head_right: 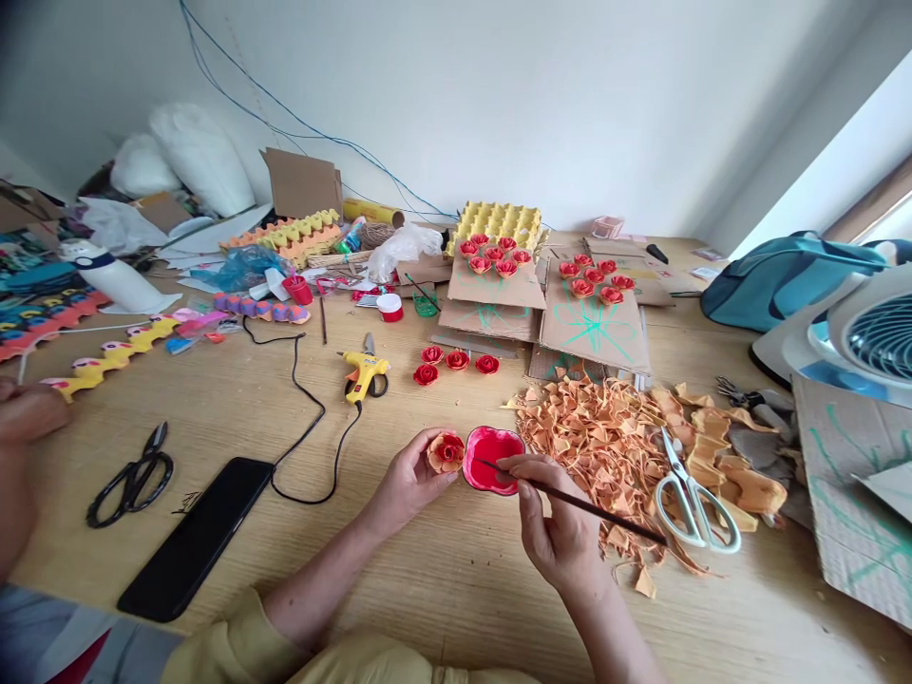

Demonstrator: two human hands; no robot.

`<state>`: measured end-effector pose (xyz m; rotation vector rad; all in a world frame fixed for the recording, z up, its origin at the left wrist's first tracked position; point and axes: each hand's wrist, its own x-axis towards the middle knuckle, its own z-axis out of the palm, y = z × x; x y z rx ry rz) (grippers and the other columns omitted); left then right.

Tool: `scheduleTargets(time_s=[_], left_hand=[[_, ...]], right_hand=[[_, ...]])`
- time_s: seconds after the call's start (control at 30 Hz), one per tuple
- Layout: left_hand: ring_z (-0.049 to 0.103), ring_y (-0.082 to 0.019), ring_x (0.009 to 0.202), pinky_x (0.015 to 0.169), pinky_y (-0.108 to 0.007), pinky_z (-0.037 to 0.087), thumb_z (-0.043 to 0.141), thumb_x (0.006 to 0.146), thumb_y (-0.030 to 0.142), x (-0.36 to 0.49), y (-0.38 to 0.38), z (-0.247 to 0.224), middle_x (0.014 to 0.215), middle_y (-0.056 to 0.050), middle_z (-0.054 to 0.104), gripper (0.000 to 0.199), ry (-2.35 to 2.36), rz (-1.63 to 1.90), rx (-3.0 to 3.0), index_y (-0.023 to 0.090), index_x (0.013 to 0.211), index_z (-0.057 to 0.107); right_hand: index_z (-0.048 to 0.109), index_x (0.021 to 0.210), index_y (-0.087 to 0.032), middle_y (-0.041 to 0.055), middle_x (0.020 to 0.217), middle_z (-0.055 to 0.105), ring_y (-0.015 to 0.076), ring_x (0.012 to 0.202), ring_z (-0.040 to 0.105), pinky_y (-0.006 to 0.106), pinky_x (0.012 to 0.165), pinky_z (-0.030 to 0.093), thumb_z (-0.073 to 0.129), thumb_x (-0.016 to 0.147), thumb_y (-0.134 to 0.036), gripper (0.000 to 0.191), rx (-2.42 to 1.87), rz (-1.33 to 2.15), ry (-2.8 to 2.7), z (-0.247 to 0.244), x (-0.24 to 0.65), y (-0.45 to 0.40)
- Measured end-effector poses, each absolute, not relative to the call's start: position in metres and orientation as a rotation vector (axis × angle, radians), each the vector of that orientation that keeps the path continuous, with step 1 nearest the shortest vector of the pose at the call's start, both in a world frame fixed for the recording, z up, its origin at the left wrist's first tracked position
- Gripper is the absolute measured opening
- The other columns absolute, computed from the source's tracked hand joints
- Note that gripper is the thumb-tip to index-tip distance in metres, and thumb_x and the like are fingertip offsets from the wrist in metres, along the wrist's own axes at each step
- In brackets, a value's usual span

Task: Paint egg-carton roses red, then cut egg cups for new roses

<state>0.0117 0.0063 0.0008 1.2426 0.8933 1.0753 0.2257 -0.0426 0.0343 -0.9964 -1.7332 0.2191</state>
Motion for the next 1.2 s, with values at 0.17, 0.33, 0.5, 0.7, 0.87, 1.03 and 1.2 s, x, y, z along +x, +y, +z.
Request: scheduleTargets(time_s=[0.17, 0.33, 0.5, 0.7, 0.87, 1.03, 1.2], left_hand=[[0.066, -0.02, 0.105, 0.094, -0.031, 0.054, 0.082, 0.077, 0.03, 0.013, 0.004, 0.003, 0.115, -0.009, 0.069, 0.047, 0.88, 1.051, 1.272, 0.017, 0.116, 0.06], [0.065, -0.02, 0.102, 0.091, -0.031, 0.053, 0.082, 0.077, 0.028, 0.013, 0.002, 0.007, 0.112, -0.008, 0.068, 0.047, 0.902, 1.022, 1.313, 0.017, 0.117, 0.059], [0.065, -0.018, 0.098, 0.089, -0.029, 0.053, 0.081, 0.076, 0.029, 0.013, 0.002, 0.008, 0.108, -0.006, 0.068, 0.044, 0.925, 1.063, 1.273, 0.018, 0.111, 0.058], [0.066, -0.017, 0.093, 0.084, -0.027, 0.053, 0.082, 0.075, 0.028, 0.014, 0.004, 0.004, 0.105, -0.005, 0.067, 0.043, 0.932, 1.076, 1.289, 0.018, 0.109, 0.058], [0.067, -0.018, 0.095, 0.084, -0.028, 0.054, 0.084, 0.074, 0.031, 0.014, 0.004, 0.003, 0.106, -0.007, 0.068, 0.047, 0.928, 1.079, 1.292, 0.018, 0.109, 0.058], [0.066, -0.018, 0.095, 0.086, -0.028, 0.054, 0.084, 0.074, 0.029, 0.014, 0.004, 0.004, 0.106, -0.007, 0.068, 0.045, 0.935, 1.111, 1.305, 0.018, 0.109, 0.058], [0.066, -0.018, 0.097, 0.088, -0.028, 0.053, 0.079, 0.075, 0.022, 0.013, 0.004, 0.004, 0.107, -0.006, 0.068, 0.041, 0.96, 1.107, 1.335, 0.018, 0.11, 0.058]], right_hand=[[0.057, 0.116, -0.021, 0.0124, 0.111, 0.073, 0.0233, 0.11, 0.07, 0.04, 0.087, 0.059, 0.047, 0.1, -0.009, 0.022, -0.905, 0.341, -1.714, 0.031, 0.221, -0.046], [0.057, 0.116, -0.02, 0.0115, 0.11, 0.072, 0.0206, 0.108, 0.069, 0.037, 0.088, 0.058, 0.047, 0.099, -0.006, 0.024, -0.891, 0.331, -1.748, 0.035, 0.219, -0.045], [0.058, 0.113, -0.021, 0.0122, 0.109, 0.072, 0.0218, 0.103, 0.07, 0.037, 0.083, 0.059, 0.047, 0.099, -0.008, 0.022, -0.901, 0.345, -1.794, 0.031, 0.222, -0.048], [0.057, 0.117, -0.02, 0.0129, 0.11, 0.072, 0.0211, 0.101, 0.071, 0.035, 0.08, 0.06, 0.044, 0.098, -0.008, 0.026, -0.837, 0.309, -1.822, 0.038, 0.219, -0.051], [0.058, 0.116, -0.021, 0.0112, 0.109, 0.073, 0.0197, 0.099, 0.072, 0.031, 0.08, 0.059, 0.048, 0.096, -0.006, 0.027, -0.825, 0.297, -1.945, 0.042, 0.215, -0.049], [0.057, 0.12, -0.02, 0.0133, 0.115, 0.071, 0.0212, 0.103, 0.07, 0.036, 0.087, 0.058, 0.048, 0.094, -0.004, 0.032, -0.799, 0.283, -2.023, 0.035, 0.22, -0.05], [0.057, 0.121, -0.021, 0.0134, 0.117, 0.072, 0.0223, 0.104, 0.071, 0.038, 0.087, 0.059, 0.047, 0.094, -0.007, 0.031, -0.767, 0.246, -2.063, 0.04, 0.222, -0.05]])
